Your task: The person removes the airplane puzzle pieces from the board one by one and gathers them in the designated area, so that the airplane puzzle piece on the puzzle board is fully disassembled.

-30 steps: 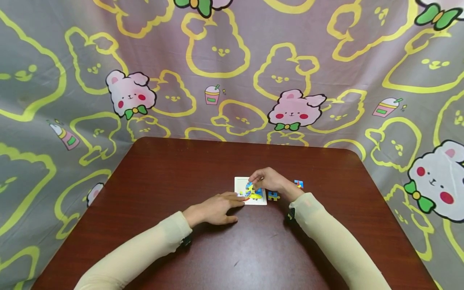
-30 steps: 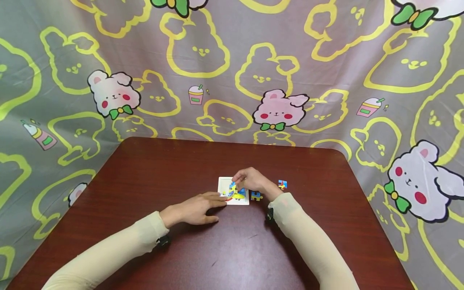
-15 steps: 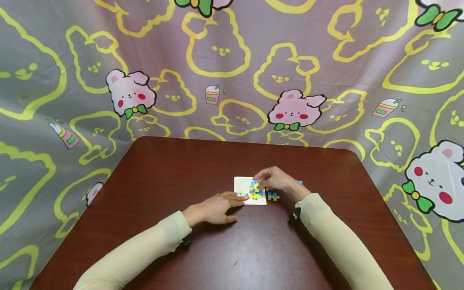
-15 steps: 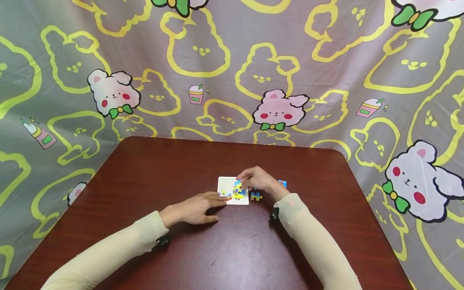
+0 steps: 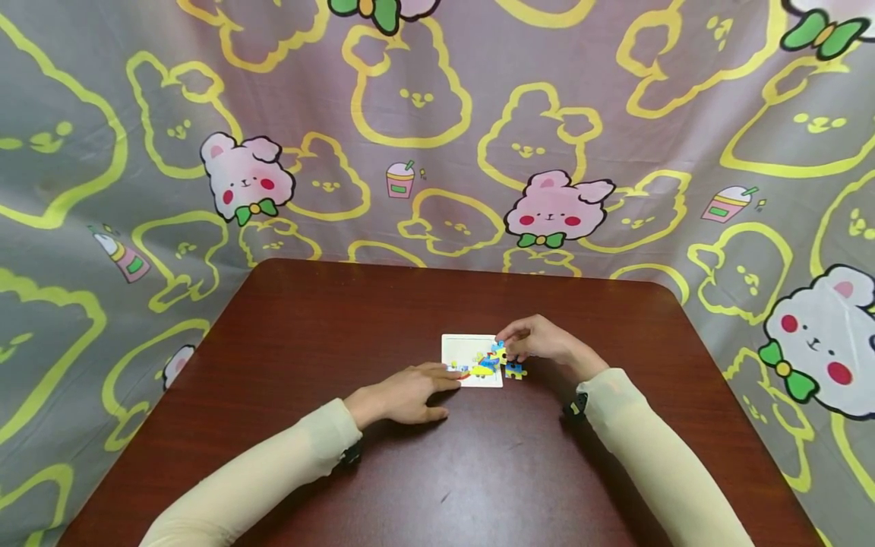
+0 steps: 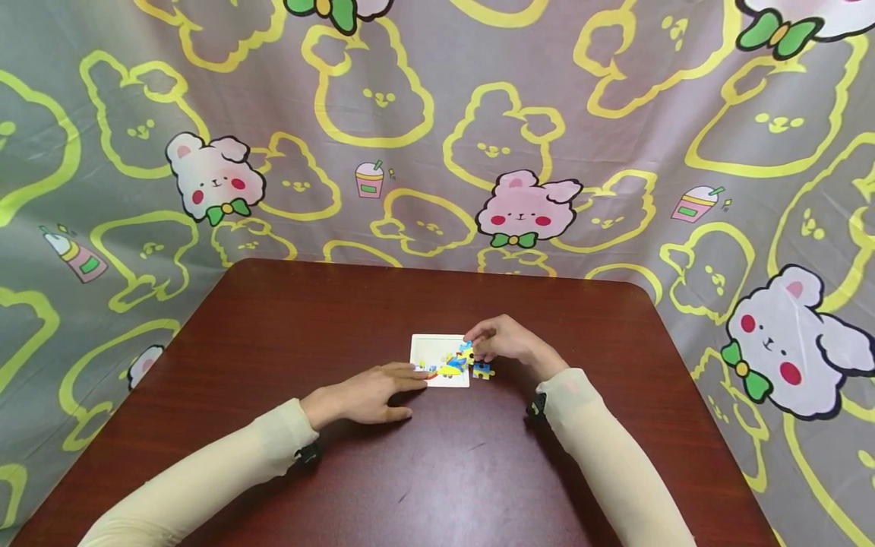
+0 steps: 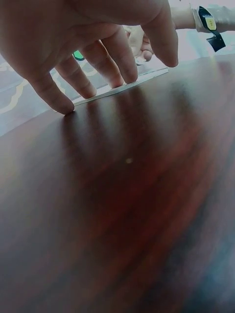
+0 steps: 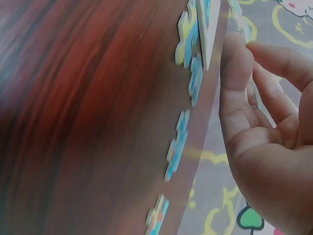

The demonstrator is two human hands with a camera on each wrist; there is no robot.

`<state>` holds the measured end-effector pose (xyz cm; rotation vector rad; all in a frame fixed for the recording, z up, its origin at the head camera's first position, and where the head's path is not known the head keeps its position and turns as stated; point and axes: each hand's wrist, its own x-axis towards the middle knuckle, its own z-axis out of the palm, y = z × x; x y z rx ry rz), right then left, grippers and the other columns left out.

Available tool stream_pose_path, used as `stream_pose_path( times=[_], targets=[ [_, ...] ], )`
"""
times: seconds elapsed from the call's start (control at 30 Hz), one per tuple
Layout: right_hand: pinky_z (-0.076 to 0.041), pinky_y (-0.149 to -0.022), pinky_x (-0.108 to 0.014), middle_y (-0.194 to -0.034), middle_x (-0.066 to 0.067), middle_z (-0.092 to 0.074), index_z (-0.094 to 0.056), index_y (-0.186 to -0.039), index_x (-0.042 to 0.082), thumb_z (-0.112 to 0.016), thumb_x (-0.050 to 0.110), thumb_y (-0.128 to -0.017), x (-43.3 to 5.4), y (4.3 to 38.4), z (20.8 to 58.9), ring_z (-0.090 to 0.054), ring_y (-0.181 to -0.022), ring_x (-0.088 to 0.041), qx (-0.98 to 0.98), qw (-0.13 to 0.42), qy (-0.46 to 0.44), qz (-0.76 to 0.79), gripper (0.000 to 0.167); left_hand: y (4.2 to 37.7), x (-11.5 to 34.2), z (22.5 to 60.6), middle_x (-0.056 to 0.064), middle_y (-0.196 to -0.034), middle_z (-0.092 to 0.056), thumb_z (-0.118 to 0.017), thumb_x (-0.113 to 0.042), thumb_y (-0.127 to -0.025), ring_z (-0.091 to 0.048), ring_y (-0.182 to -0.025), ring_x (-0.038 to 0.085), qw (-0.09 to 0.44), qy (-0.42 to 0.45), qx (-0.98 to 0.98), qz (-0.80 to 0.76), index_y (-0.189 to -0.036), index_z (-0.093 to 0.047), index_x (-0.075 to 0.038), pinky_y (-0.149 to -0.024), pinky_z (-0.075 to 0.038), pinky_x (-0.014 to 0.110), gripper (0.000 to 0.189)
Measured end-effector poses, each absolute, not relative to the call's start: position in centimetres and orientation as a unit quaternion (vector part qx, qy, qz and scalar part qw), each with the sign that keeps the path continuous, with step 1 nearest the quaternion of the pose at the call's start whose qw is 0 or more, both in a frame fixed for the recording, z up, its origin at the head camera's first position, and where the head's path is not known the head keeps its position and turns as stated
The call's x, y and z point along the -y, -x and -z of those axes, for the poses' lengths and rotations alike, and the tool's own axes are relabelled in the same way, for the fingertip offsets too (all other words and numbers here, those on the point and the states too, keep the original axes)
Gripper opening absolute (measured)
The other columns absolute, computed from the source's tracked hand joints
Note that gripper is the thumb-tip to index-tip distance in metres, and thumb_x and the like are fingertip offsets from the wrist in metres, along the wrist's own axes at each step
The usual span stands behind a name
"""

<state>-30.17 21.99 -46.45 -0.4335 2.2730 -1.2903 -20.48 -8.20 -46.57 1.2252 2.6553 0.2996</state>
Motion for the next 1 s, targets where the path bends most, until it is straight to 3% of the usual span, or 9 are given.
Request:
stream_pose_path(
  times=[1.0],
  targets=[
    [-0.059,-0.074,-0.038,-0.094,-0.01,-0.071,-0.069,-0.119,0.001,-0.062,0.005,-0.094,-28.4,29.4,46.4,-0.069,-0.085,-0.023,-0.844,0.276,0.156,0.432,0.026,20.5,8.4,46.8,-0.004,-0.158,-0.043,-0.063,-0.035,-0.095,-0.037,-0.148,0.025,0.099,-0.413,-0.9,-0.099,-0.146,-0.052,-0.013,-0.116,-0.038,0.05,0.056]
  ],
)
